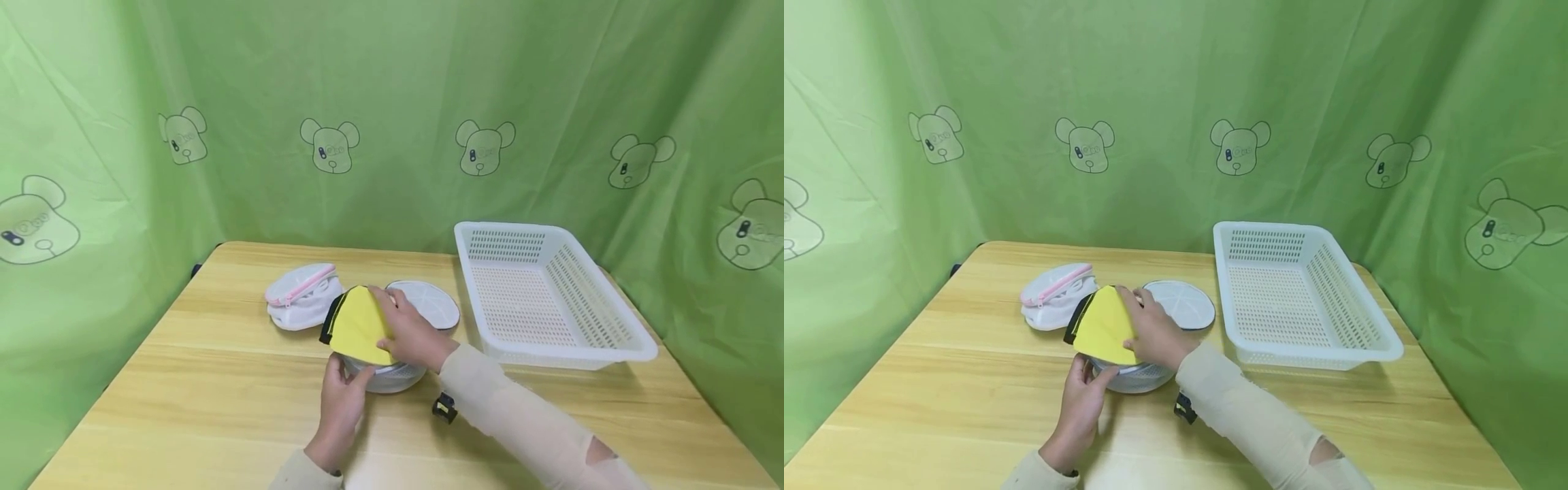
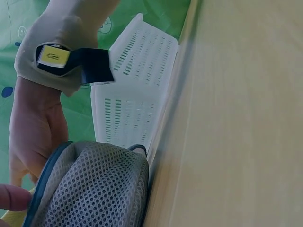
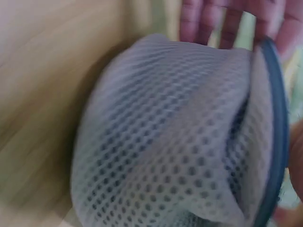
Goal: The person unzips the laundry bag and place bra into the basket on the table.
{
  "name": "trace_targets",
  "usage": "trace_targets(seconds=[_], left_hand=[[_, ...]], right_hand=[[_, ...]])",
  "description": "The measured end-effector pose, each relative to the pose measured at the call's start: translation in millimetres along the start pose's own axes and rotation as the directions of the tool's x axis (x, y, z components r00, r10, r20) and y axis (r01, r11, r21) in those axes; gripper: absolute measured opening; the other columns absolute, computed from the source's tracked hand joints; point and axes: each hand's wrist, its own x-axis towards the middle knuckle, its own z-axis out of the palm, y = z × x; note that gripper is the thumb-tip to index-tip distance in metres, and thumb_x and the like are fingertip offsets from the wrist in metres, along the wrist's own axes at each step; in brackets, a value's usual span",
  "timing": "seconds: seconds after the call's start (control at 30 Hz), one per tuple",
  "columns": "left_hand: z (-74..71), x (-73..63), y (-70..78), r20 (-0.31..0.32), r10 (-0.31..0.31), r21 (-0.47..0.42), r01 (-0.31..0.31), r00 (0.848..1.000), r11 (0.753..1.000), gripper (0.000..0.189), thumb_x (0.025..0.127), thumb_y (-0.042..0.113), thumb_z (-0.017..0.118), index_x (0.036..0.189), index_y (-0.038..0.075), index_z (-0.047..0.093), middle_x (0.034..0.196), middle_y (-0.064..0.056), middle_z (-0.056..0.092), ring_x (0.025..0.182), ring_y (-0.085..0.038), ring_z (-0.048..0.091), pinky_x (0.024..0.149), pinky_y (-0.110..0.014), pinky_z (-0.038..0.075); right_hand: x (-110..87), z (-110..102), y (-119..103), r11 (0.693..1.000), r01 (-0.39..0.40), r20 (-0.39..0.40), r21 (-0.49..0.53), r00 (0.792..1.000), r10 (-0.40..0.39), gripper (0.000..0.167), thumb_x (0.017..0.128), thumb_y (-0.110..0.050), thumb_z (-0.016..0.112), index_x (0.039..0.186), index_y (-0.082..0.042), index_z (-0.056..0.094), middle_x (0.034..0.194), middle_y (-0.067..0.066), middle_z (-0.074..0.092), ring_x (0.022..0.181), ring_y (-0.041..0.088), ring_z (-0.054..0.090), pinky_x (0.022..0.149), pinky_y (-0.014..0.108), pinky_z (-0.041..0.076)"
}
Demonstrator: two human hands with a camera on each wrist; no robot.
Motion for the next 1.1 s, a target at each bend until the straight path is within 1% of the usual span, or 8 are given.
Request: trace_targets(seconds=[0.1,0.2,0.33,0.4,0.53,0.8,1.0,1.1], left_hand=[[-0.3,0.9,-0.1,0.008,0.005,-0.011,-0.005,1.000,1.000,0.070,0.087,0.000,0.060,0.148,-0.002,0.026,0.156,-0.021,0.019,0.143,-0.038,0.016,0.113,-0.049,0.024],[-0.8,2.0,-0.5,0.014,0.013,-0.030,-0.013,1.000,0.999,0.069,0.087,0.000,0.060,0.147,-0.002,0.027,0.155,-0.021,0.021,0.143,-0.037,0.019,0.112,-0.047,0.026],[-0.5,3.2,-0.6,0.013,0.015,-0.053,-0.015,1.000,0.998,0.062,0.086,-0.003,0.059,0.143,-0.002,0.034,0.152,-0.021,0.030,0.141,-0.036,0.026,0.112,-0.045,0.028],[0.1,3.8,-0.6,0.008,0.011,-0.054,-0.011,1.000,0.998,0.060,0.086,-0.005,0.058,0.141,-0.002,0.036,0.151,-0.021,0.031,0.141,-0.036,0.025,0.112,-0.045,0.027],[0.6,4.8,-0.3,-0.006,0.010,-0.039,-0.011,1.000,0.999,0.060,0.084,-0.010,0.055,0.141,-0.003,0.036,0.150,-0.023,0.031,0.141,-0.038,0.023,0.113,-0.047,0.024],[0.4,3.3,2.6,-0.020,-0.036,-0.015,0.036,0.999,0.999,0.067,0.083,-0.008,0.057,0.145,-0.003,0.031,0.154,-0.025,0.021,0.143,-0.040,0.016,0.114,-0.048,0.020],[0.9,2.4,2.8,-0.014,-0.016,-0.026,0.015,1.000,1.000,0.066,0.082,-0.010,0.055,0.143,-0.005,0.032,0.153,-0.026,0.025,0.142,-0.039,0.020,0.114,-0.047,0.021],[1.4,2.3,1.1,-0.012,0.005,-0.044,-0.006,1.000,0.999,0.063,0.080,-0.013,0.053,0.140,-0.006,0.035,0.150,-0.024,0.031,0.141,-0.037,0.024,0.114,-0.045,0.022]], right_hand=[[-1.5,3.0,-2.0,0.992,0.075,-0.051,-0.097,0.995,-0.081,0.073,0.077,-0.011,0.081,0.141,-0.013,0.046,0.137,0.019,0.043,0.122,0.038,0.044,0.103,0.052,0.037],[-2.4,4.3,-3.1,0.980,0.160,-0.006,-0.114,0.987,-0.162,0.048,0.085,-0.022,0.075,0.128,-0.007,0.058,0.126,0.017,0.056,0.115,0.035,0.051,0.099,0.048,0.042],[-2.6,2.8,-1.8,0.988,0.150,0.105,-0.039,0.984,-0.145,0.061,0.090,-0.040,0.066,0.131,0.002,0.053,0.125,0.021,0.057,0.114,0.035,0.055,0.096,0.047,0.046],[-0.6,2.3,1.3,0.991,0.134,0.103,-0.007,0.986,-0.133,0.057,0.091,-0.037,0.066,0.131,0.003,0.054,0.123,0.020,0.059,0.110,0.032,0.057,0.093,0.045,0.048],[4.6,2.1,8.5,0.992,0.127,0.076,0.027,0.989,-0.128,0.036,0.092,-0.021,0.067,0.121,-0.001,0.060,0.112,0.012,0.065,0.100,0.023,0.062,0.086,0.040,0.051],[6.0,1.8,11.6,0.998,0.053,0.186,-0.017,0.981,-0.049,0.067,0.081,-0.029,0.079,0.135,-0.001,0.051,0.131,0.017,0.055,0.120,0.031,0.053,0.102,0.043,0.043],[8.3,6.3,9.3,0.999,0.030,0.169,-0.036,0.985,-0.023,0.067,0.087,-0.034,0.072,0.140,-0.004,0.044,0.122,0.017,0.059,0.108,0.027,0.058,0.093,0.042,0.048],[10.5,8.3,6.7,0.997,0.062,0.138,-0.047,0.989,-0.055,0.062,0.092,-0.030,0.064,0.145,-0.008,0.041,0.107,0.016,0.064,0.093,0.024,0.061,0.083,0.041,0.052]])
